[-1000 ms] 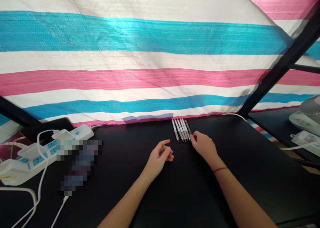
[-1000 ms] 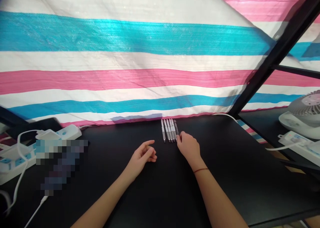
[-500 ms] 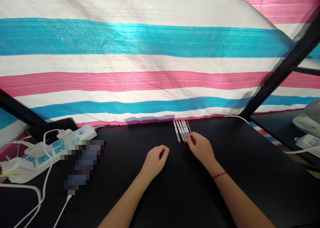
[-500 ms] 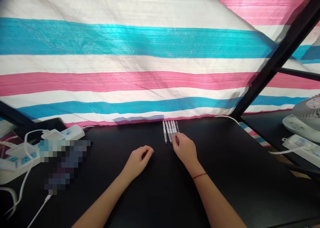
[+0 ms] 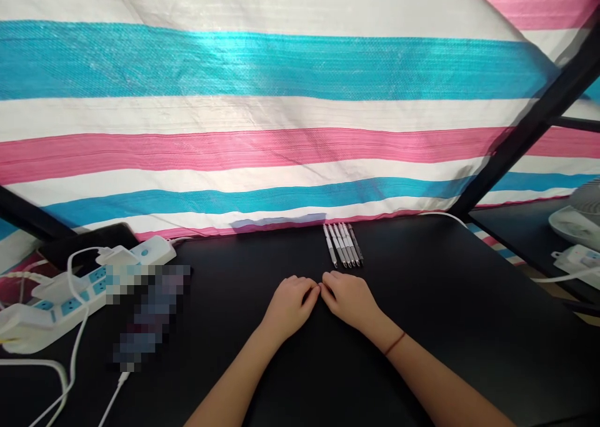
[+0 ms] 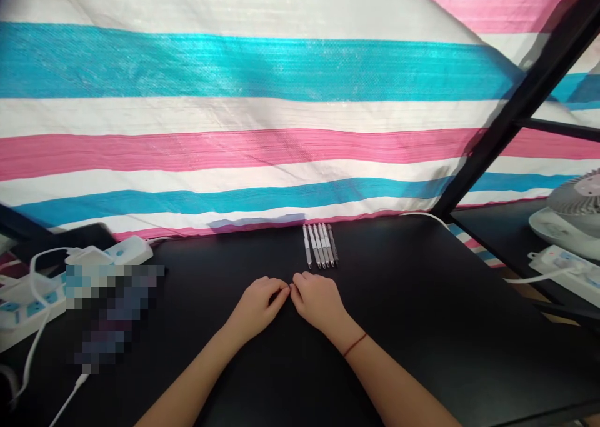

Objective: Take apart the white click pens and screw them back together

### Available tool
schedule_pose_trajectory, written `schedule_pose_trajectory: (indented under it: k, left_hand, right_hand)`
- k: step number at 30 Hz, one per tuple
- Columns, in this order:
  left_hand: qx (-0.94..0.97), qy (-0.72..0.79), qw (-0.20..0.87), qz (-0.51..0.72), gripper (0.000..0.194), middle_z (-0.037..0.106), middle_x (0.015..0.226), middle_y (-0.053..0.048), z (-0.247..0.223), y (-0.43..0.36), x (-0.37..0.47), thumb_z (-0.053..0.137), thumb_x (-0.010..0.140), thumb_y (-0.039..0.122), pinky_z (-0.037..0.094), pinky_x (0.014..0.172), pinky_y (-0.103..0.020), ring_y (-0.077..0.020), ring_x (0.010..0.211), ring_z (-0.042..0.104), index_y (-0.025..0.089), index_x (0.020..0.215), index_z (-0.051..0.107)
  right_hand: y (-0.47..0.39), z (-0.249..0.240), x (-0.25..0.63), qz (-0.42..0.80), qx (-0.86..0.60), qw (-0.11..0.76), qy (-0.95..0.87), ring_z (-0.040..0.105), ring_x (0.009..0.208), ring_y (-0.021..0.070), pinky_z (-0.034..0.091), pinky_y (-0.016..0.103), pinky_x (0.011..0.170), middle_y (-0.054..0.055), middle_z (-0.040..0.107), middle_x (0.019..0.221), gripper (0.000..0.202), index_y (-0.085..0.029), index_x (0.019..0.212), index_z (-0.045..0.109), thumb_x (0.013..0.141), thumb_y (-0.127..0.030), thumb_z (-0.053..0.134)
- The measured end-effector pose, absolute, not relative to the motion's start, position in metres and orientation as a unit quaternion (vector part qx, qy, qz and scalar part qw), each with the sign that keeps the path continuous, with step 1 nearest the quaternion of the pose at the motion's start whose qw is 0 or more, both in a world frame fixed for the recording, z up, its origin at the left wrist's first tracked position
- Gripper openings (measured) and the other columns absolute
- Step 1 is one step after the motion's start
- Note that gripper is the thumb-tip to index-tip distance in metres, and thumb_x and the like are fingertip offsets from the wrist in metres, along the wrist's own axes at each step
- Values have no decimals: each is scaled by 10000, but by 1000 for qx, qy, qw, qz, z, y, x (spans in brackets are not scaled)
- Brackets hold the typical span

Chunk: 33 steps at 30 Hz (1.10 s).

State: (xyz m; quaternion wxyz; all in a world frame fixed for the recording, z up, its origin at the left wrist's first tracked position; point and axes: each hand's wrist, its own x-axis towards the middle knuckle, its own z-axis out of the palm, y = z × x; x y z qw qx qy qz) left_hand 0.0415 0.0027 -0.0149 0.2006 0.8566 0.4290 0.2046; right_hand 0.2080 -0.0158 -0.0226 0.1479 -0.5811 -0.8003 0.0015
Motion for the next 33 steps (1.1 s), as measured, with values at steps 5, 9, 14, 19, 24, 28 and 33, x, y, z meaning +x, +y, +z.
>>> schedule_pose_trajectory:
  k: [5,9,14,19,24,28,33]
  left_hand:
    - [850,455,173,200,295,590,684,-18,-16,1,43,372,913,275,344,658,-296,-174,670,506,201,674,526]
    - [838,483,150,206,318,554,616,-3,-19,1,46,382,903,275,326,625,-291,-167,638,481,197,600,435]
    - [830,484,173,216,370,523,573,10,-20,1,44,337,928,301,313,617,-289,-153,597,457,194,575,366]
    - [804,505,204,238,337,530,601,5,-19,-2,41,351,917,292,321,625,-283,-156,624,479,196,596,389]
    - [815,485,228,218,320,568,626,10,-15,-5,41,343,918,281,324,662,-295,-158,642,511,198,637,470]
    - [825,470,233,212,304,590,659,8,-15,0,38,344,915,273,325,664,-290,-152,659,541,198,658,488]
    - [834,464,221,200,294,598,664,10,-15,6,36,352,911,275,324,653,-283,-144,654,556,197,657,477]
  right_hand:
    - [-17,-25,197,-3,-608,148,-780,595,632,143,207,266,514,8,628,737,186,-193,766,538,903,-253,428]
    - [-13,-25,187,-1,-648,123,-752,620,629,168,209,264,499,25,648,735,185,-193,776,562,897,-252,435]
    - [-3,-20,171,21,-668,78,-740,655,615,212,211,261,481,55,684,709,222,-183,789,588,907,-245,411]
    - [-4,-20,164,42,-666,108,-737,655,626,206,203,271,485,40,689,712,217,-195,783,582,907,-241,409]
    - [-9,-24,171,61,-633,138,-759,629,616,159,168,274,490,0,674,698,105,-202,732,550,826,-246,532]
    - [-4,-22,175,59,-632,113,-764,627,608,156,142,278,492,5,684,706,71,-209,755,564,811,-238,533]
    - [0,-19,177,52,-626,86,-774,639,633,165,132,281,500,19,690,713,83,-205,764,573,816,-232,513]
